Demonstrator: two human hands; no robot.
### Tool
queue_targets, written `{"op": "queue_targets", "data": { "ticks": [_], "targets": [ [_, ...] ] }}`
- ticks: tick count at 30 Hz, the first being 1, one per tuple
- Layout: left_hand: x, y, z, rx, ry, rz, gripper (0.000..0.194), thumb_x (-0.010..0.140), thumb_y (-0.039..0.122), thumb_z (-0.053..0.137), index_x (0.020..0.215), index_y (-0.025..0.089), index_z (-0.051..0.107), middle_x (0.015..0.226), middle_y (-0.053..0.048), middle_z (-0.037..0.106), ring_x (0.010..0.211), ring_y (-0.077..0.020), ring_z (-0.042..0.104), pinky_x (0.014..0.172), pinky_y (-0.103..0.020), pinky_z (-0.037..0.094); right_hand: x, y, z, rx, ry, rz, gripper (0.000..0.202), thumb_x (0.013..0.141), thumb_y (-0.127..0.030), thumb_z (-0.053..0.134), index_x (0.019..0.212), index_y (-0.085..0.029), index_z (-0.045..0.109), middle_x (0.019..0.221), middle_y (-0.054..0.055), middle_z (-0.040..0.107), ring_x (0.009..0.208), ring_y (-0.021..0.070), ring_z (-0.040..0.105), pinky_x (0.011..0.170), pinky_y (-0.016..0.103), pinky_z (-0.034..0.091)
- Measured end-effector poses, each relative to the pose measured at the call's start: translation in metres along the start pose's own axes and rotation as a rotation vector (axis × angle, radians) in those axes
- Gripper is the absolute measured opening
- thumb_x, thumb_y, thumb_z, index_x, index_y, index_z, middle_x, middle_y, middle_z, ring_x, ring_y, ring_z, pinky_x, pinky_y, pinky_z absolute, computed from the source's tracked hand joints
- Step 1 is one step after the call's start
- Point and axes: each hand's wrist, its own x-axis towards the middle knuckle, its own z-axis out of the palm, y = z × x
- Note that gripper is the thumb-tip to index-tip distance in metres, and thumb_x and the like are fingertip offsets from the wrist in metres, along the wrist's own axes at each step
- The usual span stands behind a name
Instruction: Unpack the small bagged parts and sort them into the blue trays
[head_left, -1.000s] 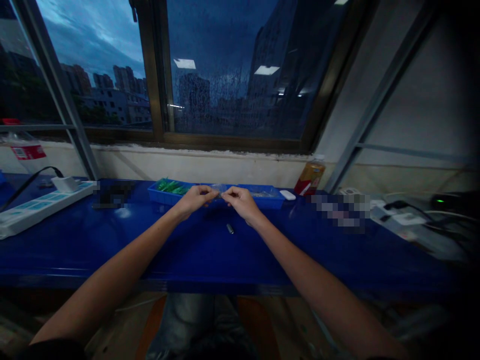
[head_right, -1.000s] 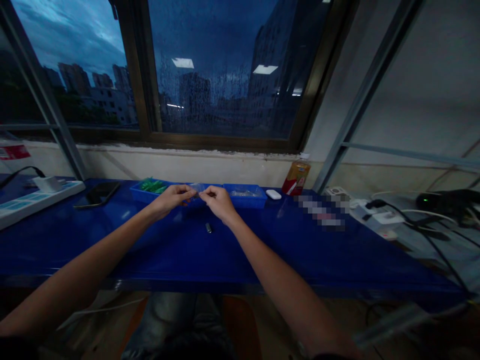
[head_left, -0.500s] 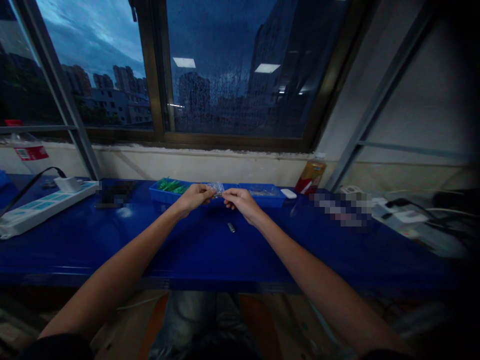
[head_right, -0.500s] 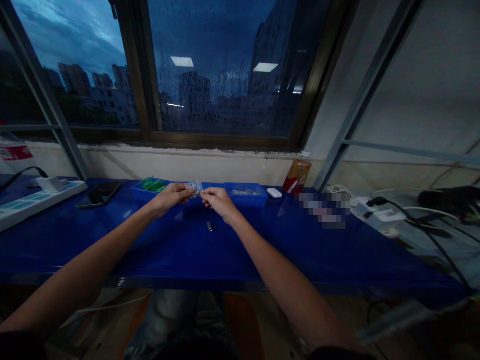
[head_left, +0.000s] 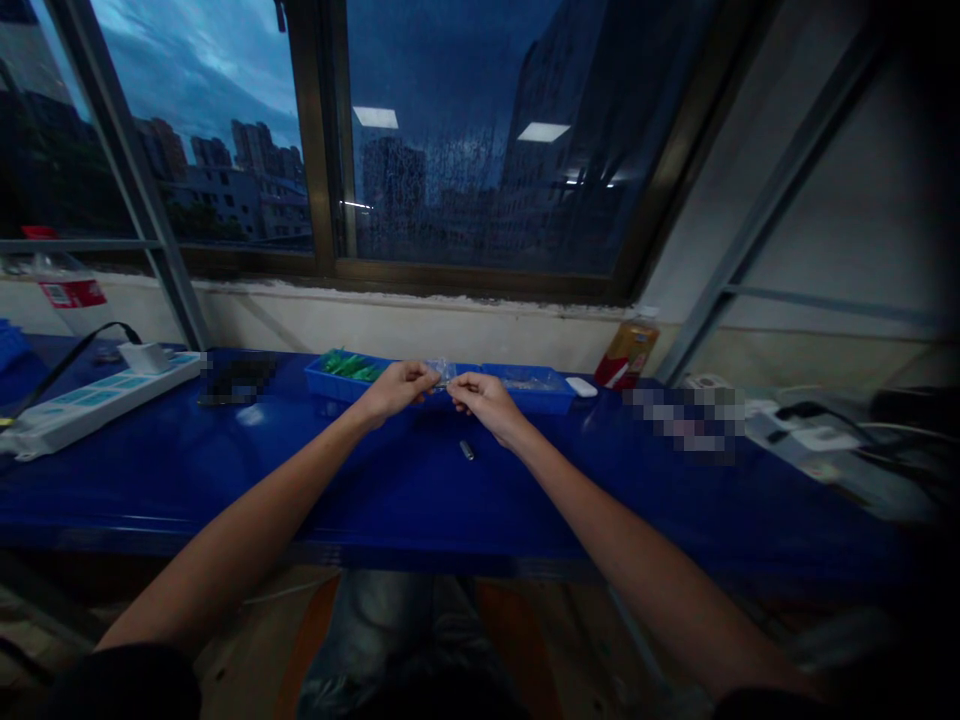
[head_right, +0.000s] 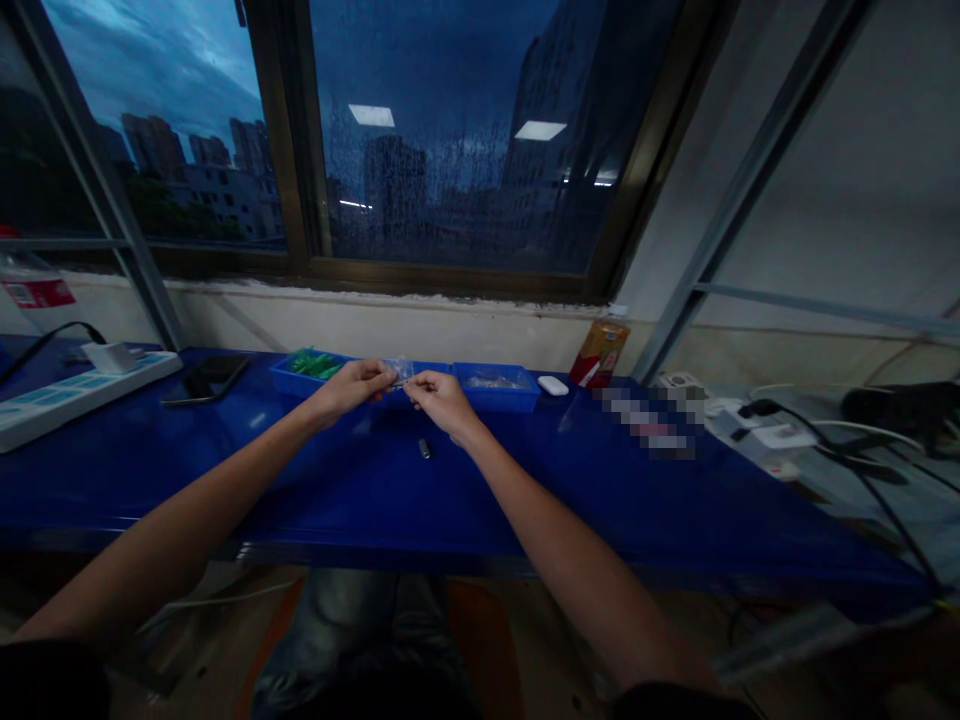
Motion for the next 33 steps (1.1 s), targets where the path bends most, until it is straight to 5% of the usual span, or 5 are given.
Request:
{"op": "queue_targets", "data": {
  "ticks": [6,11,17,26,33],
  "targets": [
    [-0.001,0.003,-0.002,-0.055,0.129,-0.180,0.036,0.075,0.050,0.052,0.075,0.014,0.057,0.065,-0.002,0.058,0.049,-0.0087,0.047,0.050,-0.022,0.036,0.005,0.010,0.000,-0.166,0.114,-0.161,0.017,0.068,-0.033,0.056,0.071,-0.016,0.057,0.060,-0.001,0.053,0.054,0.0105,0.046,0.054,0.025,0.037],
    [-0.002,0.004,-0.003,-0.373,0.017,-0.366,0.044,0.078,0.053,0.044,0.086,0.012,0.058,0.066,-0.006,0.062,0.054,-0.0120,0.053,0.056,-0.025,0.041,0.002,0.009,-0.001,-0.373,0.096,-0.301,0.012,0.073,-0.029,0.051,0.075,-0.018,0.057,0.059,-0.002,0.051,0.054,0.0109,0.046,0.056,0.025,0.036],
    [0.000,0.003,0.007,-0.439,0.094,-0.181,0.023,0.067,0.012,0.062,0.089,0.011,0.055,0.065,-0.001,0.059,0.057,-0.0084,0.054,0.061,-0.022,0.042,0.002,0.010,-0.001,-0.325,0.116,-0.274,0.014,0.073,-0.030,0.052,0.080,-0.019,0.057,0.060,-0.002,0.051,0.054,0.0105,0.046,0.056,0.024,0.037],
    [0.001,0.003,0.009,-0.376,0.200,0.025,0.017,0.061,0.013,0.063,0.077,0.013,0.055,0.071,0.000,0.059,0.067,-0.0099,0.055,0.067,-0.023,0.041,0.000,0.005,0.002,0.173,-0.099,0.155,0.053,0.075,-0.065,0.038,0.073,-0.016,0.058,0.057,0.002,0.053,0.049,0.0101,0.050,0.046,0.021,0.037],
    [-0.002,0.004,0.009,-0.105,0.069,0.271,0.010,0.071,0.017,0.053,0.062,0.015,0.052,0.093,-0.006,0.061,0.097,-0.0173,0.054,0.089,-0.031,0.037,-0.003,-0.001,0.003,0.436,-0.185,0.266,0.038,0.075,-0.051,0.049,0.076,-0.015,0.058,0.059,0.003,0.057,0.052,0.0114,0.052,0.048,0.023,0.039]
  ]
}}
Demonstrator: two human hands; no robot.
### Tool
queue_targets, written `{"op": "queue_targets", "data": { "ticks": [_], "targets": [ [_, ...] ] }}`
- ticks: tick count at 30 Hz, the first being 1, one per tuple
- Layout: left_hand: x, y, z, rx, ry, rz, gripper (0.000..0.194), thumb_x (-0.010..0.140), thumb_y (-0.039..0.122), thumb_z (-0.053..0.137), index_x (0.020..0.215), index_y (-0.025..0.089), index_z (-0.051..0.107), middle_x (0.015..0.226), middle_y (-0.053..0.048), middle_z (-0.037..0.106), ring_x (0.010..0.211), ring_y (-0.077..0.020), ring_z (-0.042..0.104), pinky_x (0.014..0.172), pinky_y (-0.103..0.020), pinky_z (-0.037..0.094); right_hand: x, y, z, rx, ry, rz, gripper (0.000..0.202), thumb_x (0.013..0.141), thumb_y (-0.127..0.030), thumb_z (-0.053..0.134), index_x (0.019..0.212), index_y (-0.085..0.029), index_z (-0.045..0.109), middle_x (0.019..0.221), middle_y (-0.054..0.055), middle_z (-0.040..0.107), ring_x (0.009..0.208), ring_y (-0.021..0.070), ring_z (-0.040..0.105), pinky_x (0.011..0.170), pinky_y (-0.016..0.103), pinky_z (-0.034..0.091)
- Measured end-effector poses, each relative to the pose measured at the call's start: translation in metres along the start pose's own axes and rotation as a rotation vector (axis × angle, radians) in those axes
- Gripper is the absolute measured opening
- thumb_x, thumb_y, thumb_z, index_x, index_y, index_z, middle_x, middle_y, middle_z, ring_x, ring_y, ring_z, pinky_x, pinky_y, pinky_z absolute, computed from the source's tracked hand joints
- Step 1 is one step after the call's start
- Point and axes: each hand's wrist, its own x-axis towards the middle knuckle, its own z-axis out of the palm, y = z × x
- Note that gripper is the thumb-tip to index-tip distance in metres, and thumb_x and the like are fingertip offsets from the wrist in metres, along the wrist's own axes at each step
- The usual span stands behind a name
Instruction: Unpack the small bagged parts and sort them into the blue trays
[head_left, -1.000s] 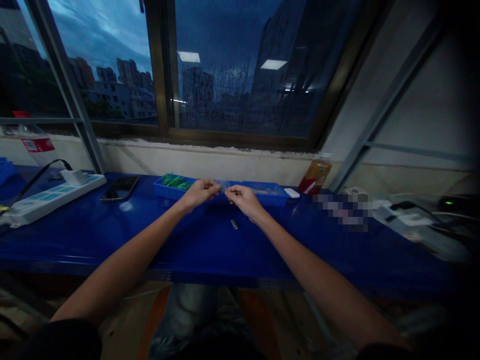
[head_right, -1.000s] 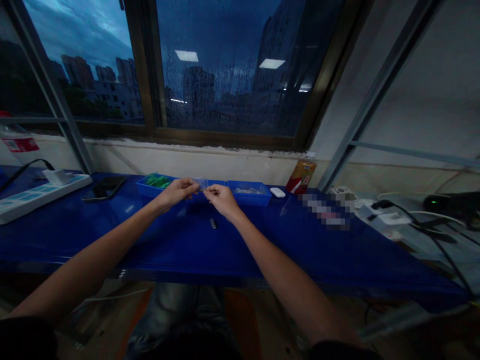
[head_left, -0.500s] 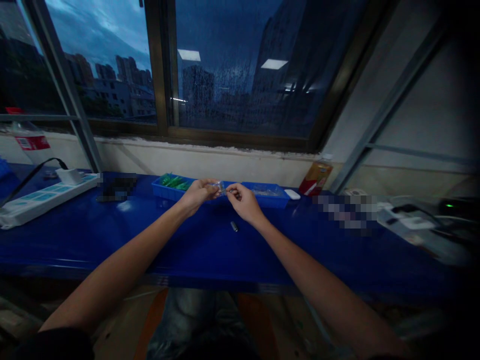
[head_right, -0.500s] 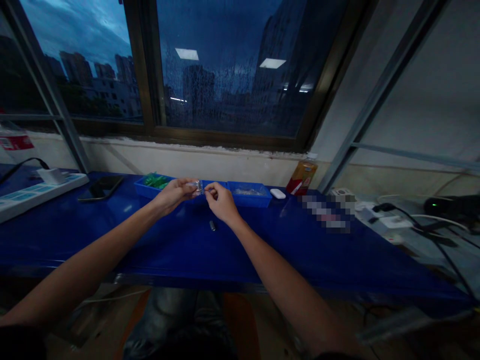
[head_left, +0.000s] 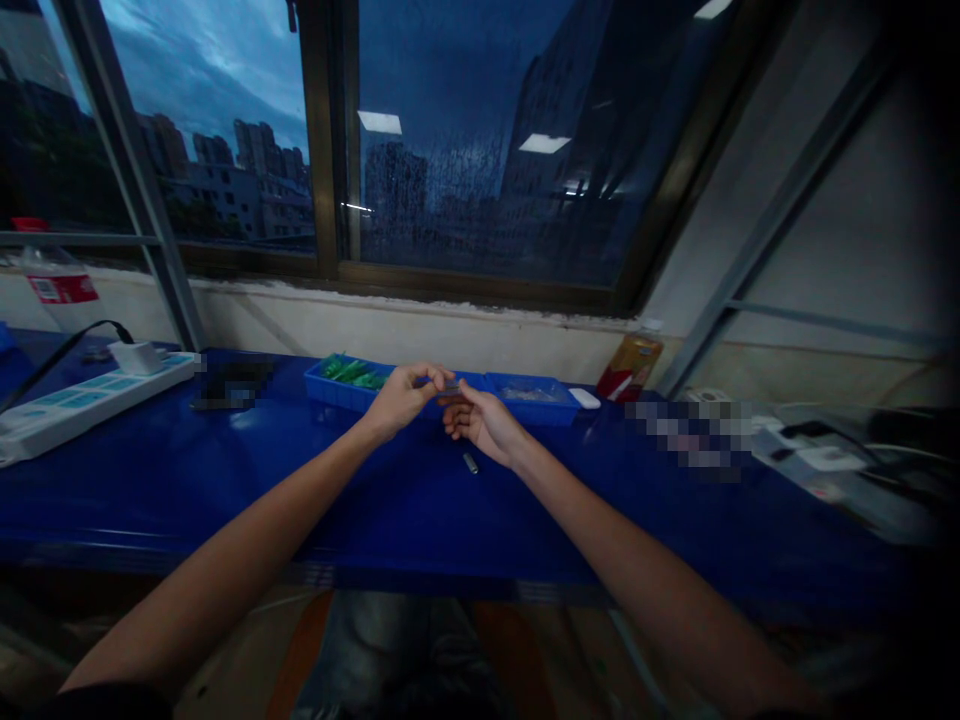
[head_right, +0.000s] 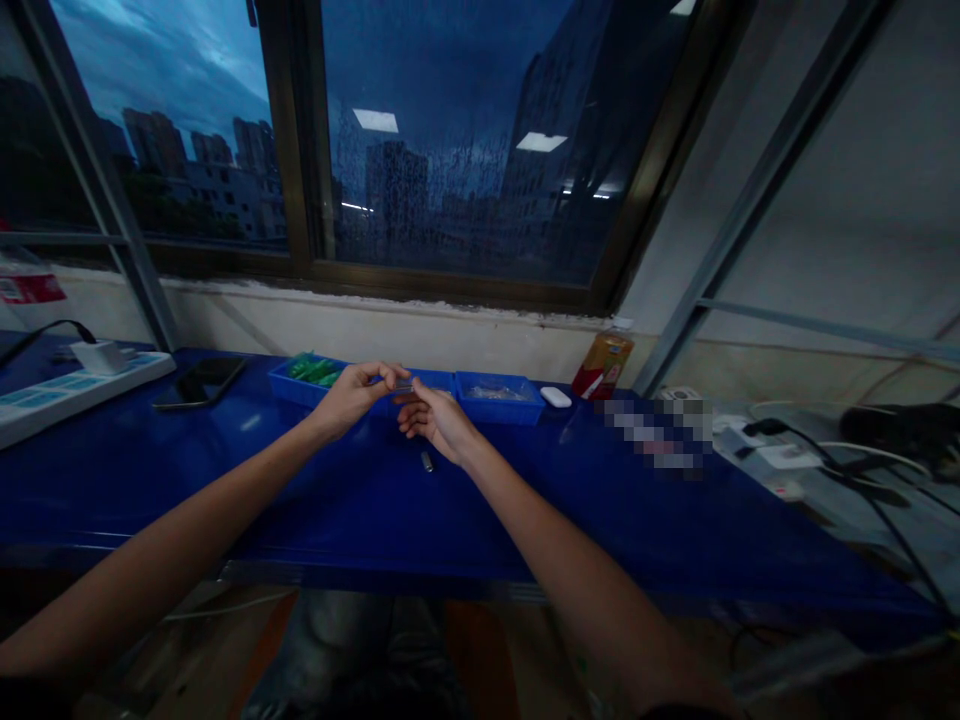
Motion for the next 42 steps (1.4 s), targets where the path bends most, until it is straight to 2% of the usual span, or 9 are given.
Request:
{"op": "queue_targets", "data": {
  "ticks": [4,8,17,21,25,29,33,38,42],
  "targets": [
    [0.001,-0.002,-0.003,0.299,-0.031,0.078,0.010,0.070,0.012,0.053,0.062,0.015,0.059,0.113,-0.008,0.053,0.114,-0.0201,0.044,0.097,-0.033,0.031,0.002,-0.001,-0.004,-0.025,0.136,-0.129,0.021,0.065,-0.035,0.062,0.074,-0.017,0.055,0.060,-0.001,0.055,0.053,0.0091,0.051,0.048,0.021,0.037],
    [0.002,-0.009,-0.002,0.392,0.019,-0.003,0.014,0.071,0.013,0.052,0.072,0.018,0.065,0.103,-0.006,0.058,0.105,-0.0202,0.048,0.096,-0.035,0.031,0.006,0.003,-0.007,-0.171,0.261,-0.253,0.024,0.064,-0.036,0.061,0.076,-0.017,0.054,0.063,-0.002,0.054,0.052,0.0075,0.049,0.047,0.020,0.035],
    [-0.001,0.003,0.003,-0.064,0.007,-0.440,0.038,0.076,0.048,0.046,0.073,0.014,0.062,0.079,-0.007,0.063,0.075,-0.0174,0.056,0.065,-0.028,0.038,0.012,0.007,-0.015,-0.526,0.305,-0.505,0.010,0.067,-0.026,0.055,0.073,-0.019,0.058,0.078,0.001,0.054,0.068,0.0126,0.052,0.056,0.024,0.042],
    [0.001,-0.003,0.004,0.015,0.041,-0.290,0.019,0.070,0.032,0.058,0.073,0.013,0.057,0.065,-0.001,0.058,0.061,-0.0116,0.052,0.059,-0.023,0.037,0.012,0.008,-0.014,-0.627,0.314,-0.520,0.010,0.067,-0.020,0.051,0.066,-0.019,0.061,0.081,0.003,0.053,0.077,0.0148,0.051,0.060,0.026,0.043],
    [0.002,-0.012,0.001,0.213,0.054,-0.086,0.010,0.073,0.023,0.053,0.075,0.014,0.058,0.071,-0.002,0.059,0.067,-0.0128,0.053,0.068,-0.026,0.041,0.009,0.006,-0.010,-0.443,0.301,-0.326,0.016,0.068,-0.031,0.056,0.073,-0.019,0.064,0.087,0.004,0.055,0.076,0.0146,0.052,0.056,0.024,0.042],
    [-0.002,-0.012,0.000,0.592,0.005,0.152,0.018,0.073,0.011,0.048,0.083,0.017,0.062,0.086,-0.005,0.059,0.084,-0.0173,0.053,0.080,-0.029,0.040,0.007,0.002,-0.007,-0.164,0.268,-0.187,0.036,0.070,-0.051,0.052,0.073,-0.016,0.061,0.076,0.005,0.060,0.065,0.0128,0.053,0.051,0.022,0.037],
    [-0.004,-0.010,0.002,0.719,-0.015,0.220,0.027,0.072,0.008,0.047,0.088,0.019,0.065,0.092,-0.006,0.056,0.093,-0.0197,0.050,0.086,-0.032,0.038,0.007,0.002,-0.008,-0.281,0.304,-0.241,0.027,0.068,-0.042,0.057,0.075,-0.016,0.061,0.065,0.001,0.057,0.056,0.0102,0.049,0.047,0.021,0.033],
    [-0.001,-0.006,0.001,0.505,0.002,0.000,0.021,0.075,0.029,0.052,0.084,0.017,0.067,0.088,-0.007,0.061,0.091,-0.0228,0.051,0.085,-0.034,0.036,0.006,0.002,-0.009,-0.631,0.388,-0.525,0.017,0.074,-0.029,0.053,0.081,-0.018,0.064,0.074,0.003,0.059,0.066,0.0133,0.053,0.059,0.025,0.041],
    [0.000,0.000,0.000,0.176,0.051,-0.291,0.042,0.077,0.051,0.045,0.079,0.015,0.067,0.089,-0.008,0.064,0.085,-0.0219,0.053,0.074,-0.030,0.038,0.001,0.000,-0.005,-0.869,0.394,-0.746,0.017,0.076,-0.021,0.050,0.080,-0.021,0.066,0.078,0.004,0.056,0.072,0.0144,0.053,0.066,0.027,0.043]
  ]
}}
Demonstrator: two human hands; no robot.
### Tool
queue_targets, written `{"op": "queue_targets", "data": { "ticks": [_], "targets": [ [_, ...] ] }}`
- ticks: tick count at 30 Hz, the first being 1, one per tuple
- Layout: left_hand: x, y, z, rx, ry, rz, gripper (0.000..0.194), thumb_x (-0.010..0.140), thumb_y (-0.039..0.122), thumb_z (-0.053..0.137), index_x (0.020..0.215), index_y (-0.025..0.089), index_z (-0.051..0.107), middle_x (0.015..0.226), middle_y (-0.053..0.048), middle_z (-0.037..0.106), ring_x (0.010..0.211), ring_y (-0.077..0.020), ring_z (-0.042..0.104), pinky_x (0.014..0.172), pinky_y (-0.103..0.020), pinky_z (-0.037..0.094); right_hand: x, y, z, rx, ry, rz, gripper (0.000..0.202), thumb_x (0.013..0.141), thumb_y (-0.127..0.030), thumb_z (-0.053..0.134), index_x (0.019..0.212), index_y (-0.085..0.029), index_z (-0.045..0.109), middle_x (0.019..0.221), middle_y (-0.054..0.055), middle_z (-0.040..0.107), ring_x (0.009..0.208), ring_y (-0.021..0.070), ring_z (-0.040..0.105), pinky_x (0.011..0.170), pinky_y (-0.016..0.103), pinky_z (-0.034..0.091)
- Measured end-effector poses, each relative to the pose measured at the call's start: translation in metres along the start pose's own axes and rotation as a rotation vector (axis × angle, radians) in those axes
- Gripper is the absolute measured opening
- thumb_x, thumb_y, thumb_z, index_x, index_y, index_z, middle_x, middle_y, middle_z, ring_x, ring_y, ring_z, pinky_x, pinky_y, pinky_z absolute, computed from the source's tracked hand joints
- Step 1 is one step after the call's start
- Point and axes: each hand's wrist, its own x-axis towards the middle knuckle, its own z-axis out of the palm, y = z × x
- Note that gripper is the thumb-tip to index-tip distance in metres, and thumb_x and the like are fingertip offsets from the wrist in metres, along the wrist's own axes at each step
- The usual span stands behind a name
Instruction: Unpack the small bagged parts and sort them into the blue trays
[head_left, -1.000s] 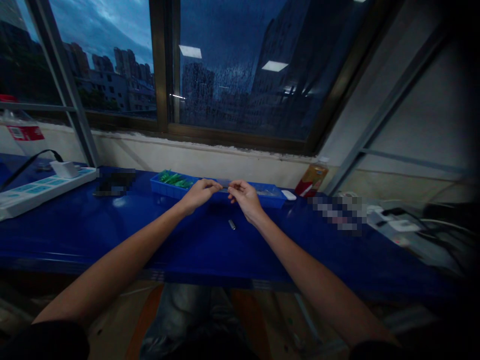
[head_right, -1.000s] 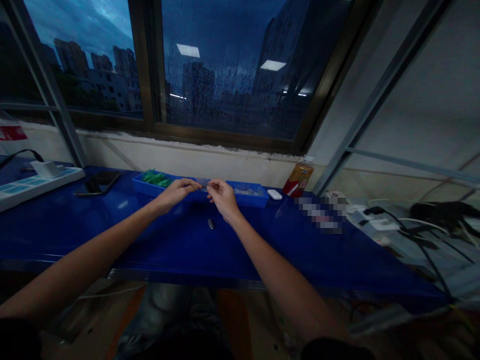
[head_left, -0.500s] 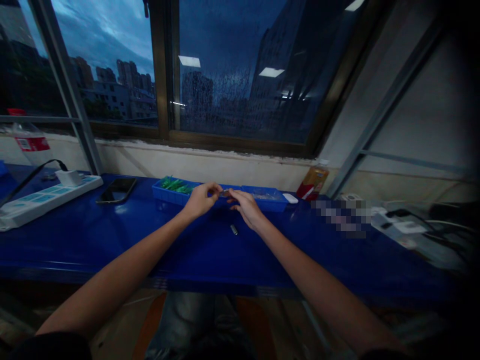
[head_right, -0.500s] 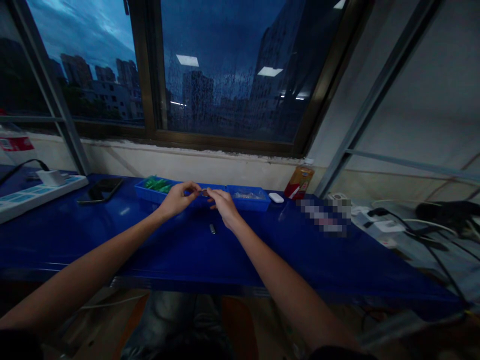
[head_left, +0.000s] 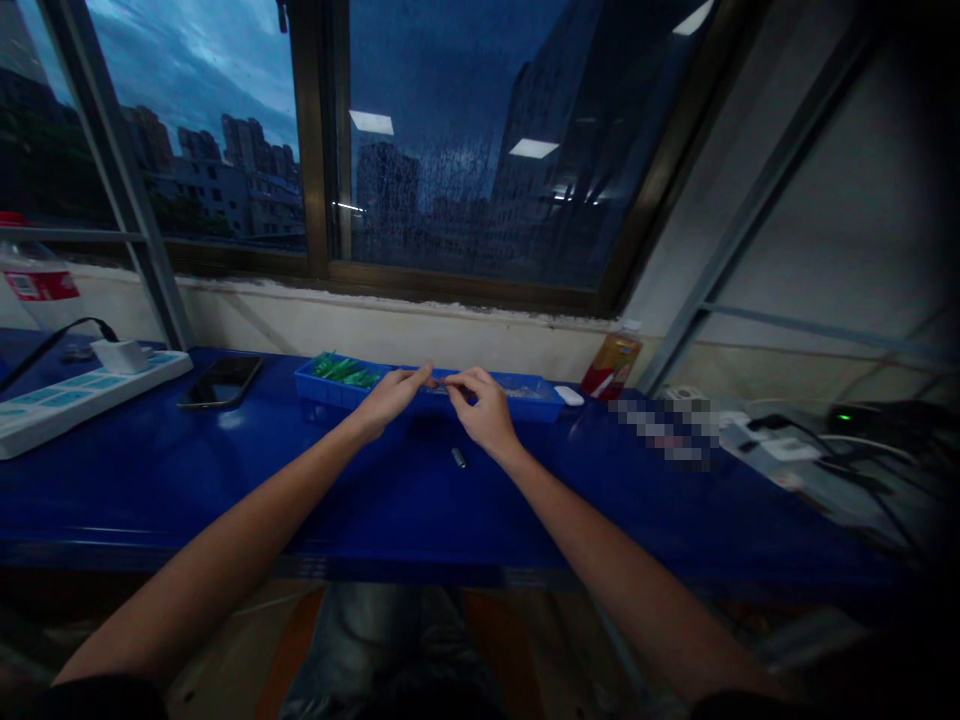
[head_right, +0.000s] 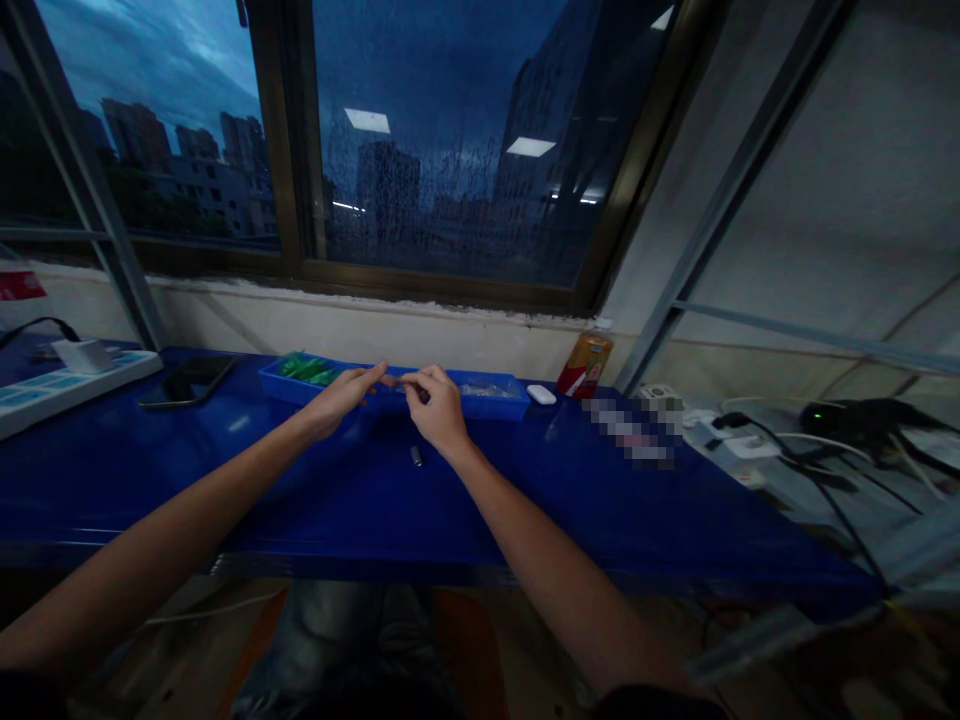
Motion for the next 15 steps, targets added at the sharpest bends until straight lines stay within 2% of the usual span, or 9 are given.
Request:
{"op": "queue_targets", "data": {
  "ticks": [3,6,8,10,12,15],
  "targets": [
    [-0.001,0.001,0.000,-0.050,0.004,-0.076,0.035,0.073,0.046,0.053,0.080,0.013,0.064,0.080,-0.005,0.063,0.077,-0.0174,0.052,0.066,-0.026,0.037,-0.001,-0.004,0.000,-0.028,0.052,-0.089,0.020,0.075,-0.014,0.049,0.077,-0.021,0.067,0.081,0.004,0.054,0.078,0.0148,0.054,0.073,0.028,0.044],
    [0.002,-0.001,0.000,-0.065,0.030,-0.029,0.023,0.073,0.035,0.056,0.080,0.013,0.059,0.067,-0.001,0.057,0.063,-0.0120,0.049,0.057,-0.023,0.036,0.000,-0.003,0.002,-0.044,0.061,-0.077,0.023,0.072,-0.011,0.047,0.075,-0.020,0.068,0.089,0.005,0.053,0.081,0.0149,0.055,0.078,0.030,0.043],
    [0.003,-0.002,-0.001,0.000,0.097,0.102,0.016,0.074,0.028,0.054,0.081,0.014,0.056,0.068,-0.001,0.056,0.059,-0.0105,0.048,0.056,-0.022,0.037,0.001,0.000,0.003,-0.032,0.045,-0.004,0.020,0.073,-0.015,0.048,0.074,-0.019,0.068,0.089,0.006,0.054,0.083,0.0160,0.054,0.079,0.031,0.042],
    [0.003,-0.003,-0.001,0.180,0.148,0.307,0.011,0.075,0.022,0.052,0.082,0.014,0.056,0.074,-0.002,0.057,0.062,-0.0110,0.050,0.060,-0.024,0.039,0.003,0.004,0.003,0.041,-0.004,0.114,0.019,0.075,-0.024,0.049,0.072,-0.018,0.067,0.083,0.006,0.057,0.085,0.0175,0.054,0.080,0.032,0.041],
    [0.001,-0.003,-0.001,0.395,0.141,0.494,0.010,0.076,0.017,0.050,0.082,0.015,0.057,0.079,-0.003,0.057,0.067,-0.0124,0.051,0.066,-0.025,0.041,0.004,0.007,0.003,0.208,-0.076,0.276,0.030,0.079,-0.037,0.046,0.072,-0.017,0.066,0.076,0.005,0.060,0.081,0.0178,0.056,0.076,0.032,0.042],
    [-0.003,-0.003,0.001,0.589,0.068,0.607,0.015,0.077,0.014,0.047,0.084,0.017,0.060,0.083,-0.005,0.056,0.075,-0.0146,0.053,0.072,-0.027,0.042,0.004,0.009,0.002,0.441,-0.134,0.496,0.042,0.080,-0.049,0.038,0.077,-0.016,0.065,0.068,0.004,0.062,0.069,0.0164,0.058,0.064,0.029,0.042]
  ]
}}
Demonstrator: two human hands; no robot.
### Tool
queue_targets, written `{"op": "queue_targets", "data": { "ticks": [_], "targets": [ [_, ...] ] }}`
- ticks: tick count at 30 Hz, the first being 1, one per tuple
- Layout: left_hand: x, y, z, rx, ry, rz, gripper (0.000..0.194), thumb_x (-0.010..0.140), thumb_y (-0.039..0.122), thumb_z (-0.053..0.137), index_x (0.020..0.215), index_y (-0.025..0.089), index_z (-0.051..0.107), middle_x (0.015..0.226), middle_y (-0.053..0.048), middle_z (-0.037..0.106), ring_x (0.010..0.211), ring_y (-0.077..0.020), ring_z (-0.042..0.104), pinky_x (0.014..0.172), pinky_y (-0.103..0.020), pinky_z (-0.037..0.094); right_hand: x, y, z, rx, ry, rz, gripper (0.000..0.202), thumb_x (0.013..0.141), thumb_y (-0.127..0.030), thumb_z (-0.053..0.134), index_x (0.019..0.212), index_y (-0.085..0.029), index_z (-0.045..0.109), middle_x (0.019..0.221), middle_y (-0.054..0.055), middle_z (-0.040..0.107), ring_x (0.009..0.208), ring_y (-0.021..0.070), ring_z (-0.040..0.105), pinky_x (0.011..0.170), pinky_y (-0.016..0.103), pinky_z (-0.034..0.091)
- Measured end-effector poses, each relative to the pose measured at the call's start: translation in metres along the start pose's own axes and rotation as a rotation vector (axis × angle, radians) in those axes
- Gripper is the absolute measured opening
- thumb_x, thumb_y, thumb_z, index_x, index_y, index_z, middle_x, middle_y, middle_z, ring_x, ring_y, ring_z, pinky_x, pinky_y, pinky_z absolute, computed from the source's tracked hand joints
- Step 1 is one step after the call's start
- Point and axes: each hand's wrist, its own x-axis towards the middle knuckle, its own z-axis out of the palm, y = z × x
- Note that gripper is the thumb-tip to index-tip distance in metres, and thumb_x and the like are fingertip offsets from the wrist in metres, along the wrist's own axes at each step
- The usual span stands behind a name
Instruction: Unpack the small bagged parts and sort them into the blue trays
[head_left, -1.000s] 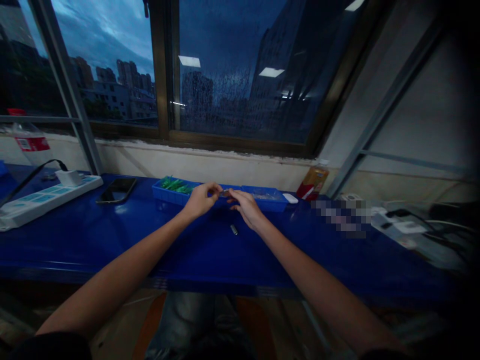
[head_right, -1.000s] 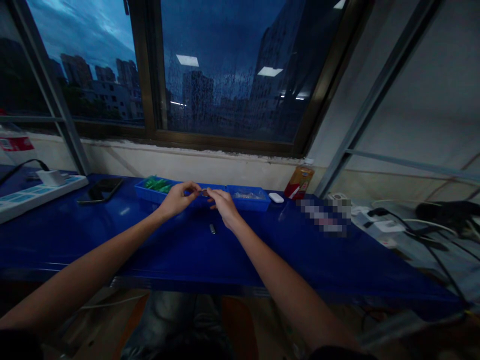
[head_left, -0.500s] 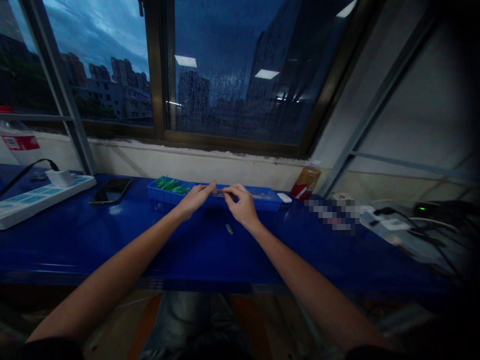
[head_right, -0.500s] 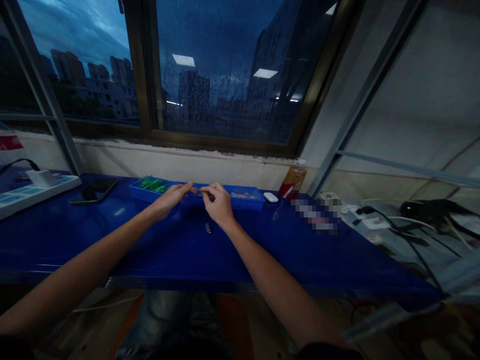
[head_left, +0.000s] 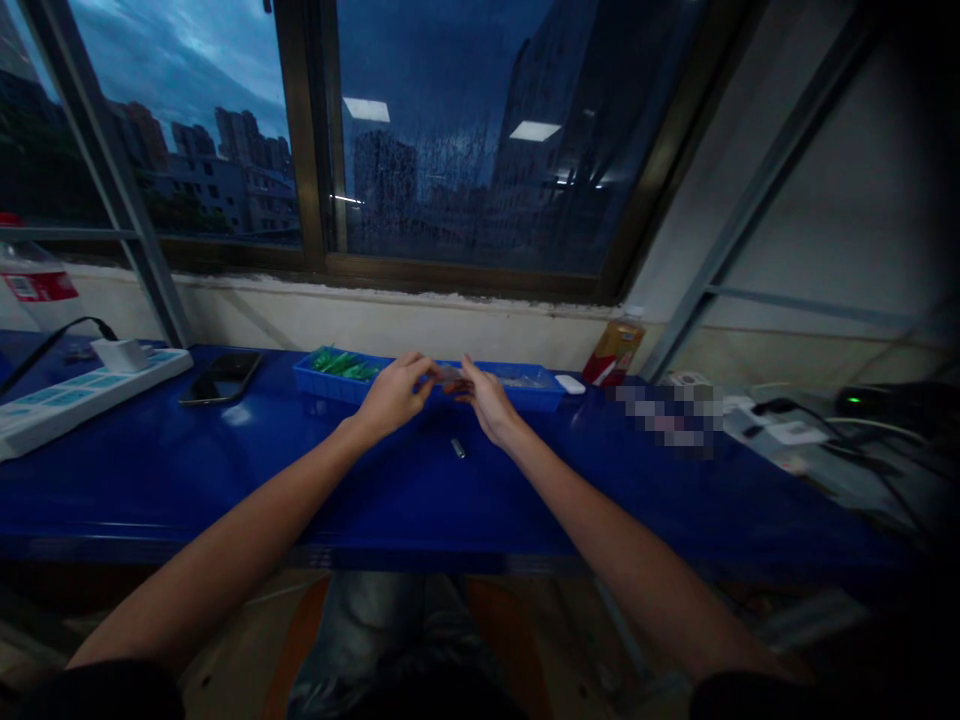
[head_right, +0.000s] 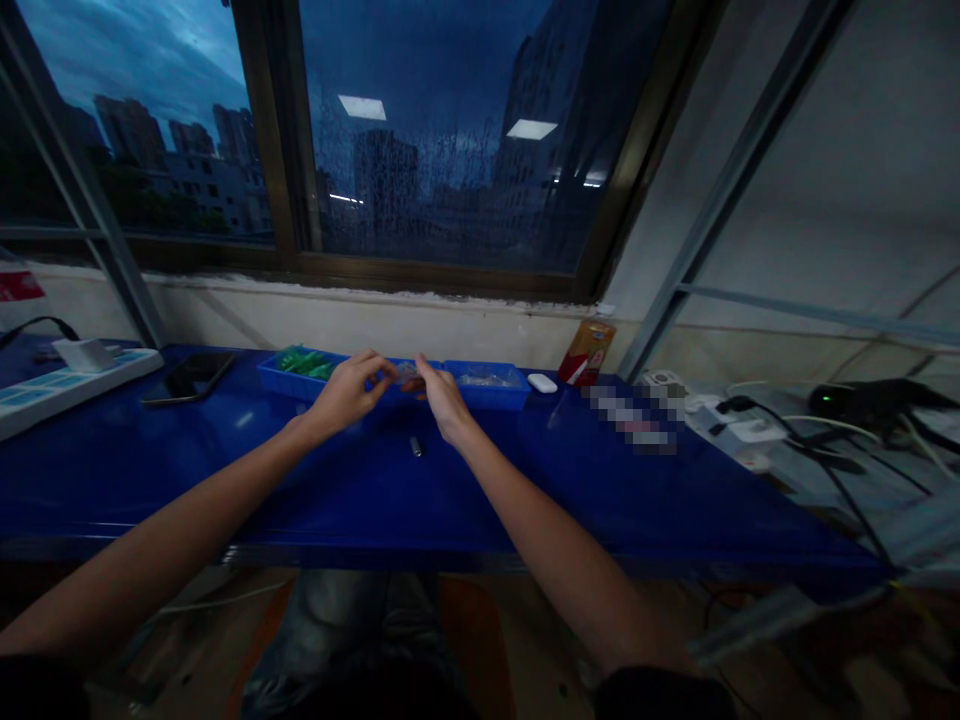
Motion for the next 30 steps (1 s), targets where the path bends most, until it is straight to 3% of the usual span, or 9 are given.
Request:
{"op": "queue_targets", "data": {
  "ticks": [2,4,8,11,14,19,22,26,30],
  "targets": [
    [-0.001,0.002,0.001,0.017,-0.044,0.010,0.017,0.078,0.018,0.049,0.088,0.018,0.062,0.088,-0.005,0.057,0.082,-0.0164,0.053,0.076,-0.028,0.042,-0.001,0.000,0.000,-0.017,0.002,0.013,0.038,0.079,-0.046,0.042,0.078,-0.015,0.064,0.065,0.003,0.061,0.063,0.0153,0.056,0.059,0.027,0.041],
    [-0.001,0.002,0.002,-0.038,-0.070,-0.057,0.019,0.078,0.028,0.051,0.090,0.018,0.063,0.088,-0.005,0.059,0.084,-0.0176,0.054,0.079,-0.029,0.042,-0.002,-0.001,0.000,-0.172,0.029,-0.119,0.028,0.078,-0.038,0.047,0.078,-0.016,0.065,0.066,0.003,0.060,0.062,0.0145,0.054,0.059,0.027,0.040],
    [0.002,0.000,0.000,-0.330,-0.074,-0.384,0.041,0.083,0.046,0.039,0.081,0.014,0.064,0.080,-0.005,0.064,0.076,-0.0166,0.057,0.072,-0.028,0.043,-0.007,-0.002,0.002,-0.528,0.046,-0.448,0.022,0.078,-0.023,0.048,0.089,-0.019,0.067,0.073,0.004,0.058,0.067,0.0144,0.052,0.066,0.029,0.041],
    [0.006,0.001,-0.005,-0.474,-0.072,-0.595,0.037,0.079,0.044,0.044,0.075,0.012,0.062,0.076,-0.006,0.064,0.069,-0.0147,0.056,0.064,-0.025,0.043,-0.009,-0.003,0.004,-0.596,0.017,-0.529,0.027,0.079,-0.017,0.045,0.096,-0.021,0.066,0.078,0.004,0.057,0.071,0.0147,0.052,0.069,0.029,0.042],
    [0.007,0.001,-0.008,-0.516,-0.109,-0.664,0.021,0.074,0.030,0.050,0.069,0.013,0.060,0.070,-0.004,0.062,0.061,-0.0117,0.052,0.057,-0.022,0.040,-0.009,-0.002,0.005,-0.554,0.021,-0.529,0.031,0.076,-0.013,0.045,0.098,-0.022,0.065,0.084,0.005,0.056,0.077,0.0149,0.053,0.072,0.030,0.044],
    [0.006,-0.009,-0.005,-0.477,-0.033,-0.538,0.012,0.068,0.018,0.051,0.075,0.012,0.058,0.069,-0.002,0.060,0.062,-0.0109,0.053,0.061,-0.023,0.042,-0.004,0.000,0.004,-0.147,0.030,-0.224,0.044,0.066,-0.016,0.055,0.110,-0.022,0.056,0.100,0.005,0.052,0.075,0.0129,0.056,0.063,0.026,0.047],
    [0.004,-0.014,-0.001,-0.434,-0.038,-0.385,0.015,0.069,0.020,0.052,0.080,0.012,0.058,0.075,-0.003,0.061,0.069,-0.0126,0.055,0.068,-0.025,0.043,-0.003,0.000,0.001,0.050,0.031,-0.067,0.045,0.066,-0.027,0.060,0.110,-0.020,0.052,0.083,0.002,0.057,0.069,0.0130,0.057,0.060,0.026,0.046],
    [0.004,-0.011,0.003,-0.394,-0.110,-0.300,0.019,0.072,0.024,0.050,0.083,0.012,0.059,0.076,-0.004,0.063,0.069,-0.0135,0.056,0.067,-0.025,0.044,0.001,-0.004,-0.005,-0.020,0.000,-0.094,0.022,0.065,-0.033,0.061,0.079,-0.016,0.061,0.063,0.000,0.057,0.062,0.0129,0.054,0.060,0.026,0.044],
    [0.001,-0.005,0.005,-0.284,-0.282,-0.311,0.023,0.077,0.029,0.046,0.084,0.013,0.061,0.077,-0.004,0.064,0.068,-0.0142,0.057,0.064,-0.024,0.044,0.015,-0.004,-0.028,-0.114,0.232,-0.225,0.021,0.064,-0.034,0.060,0.072,-0.015,0.060,0.067,0.002,0.061,0.063,0.0134,0.055,0.063,0.027,0.044]
  ]
}}
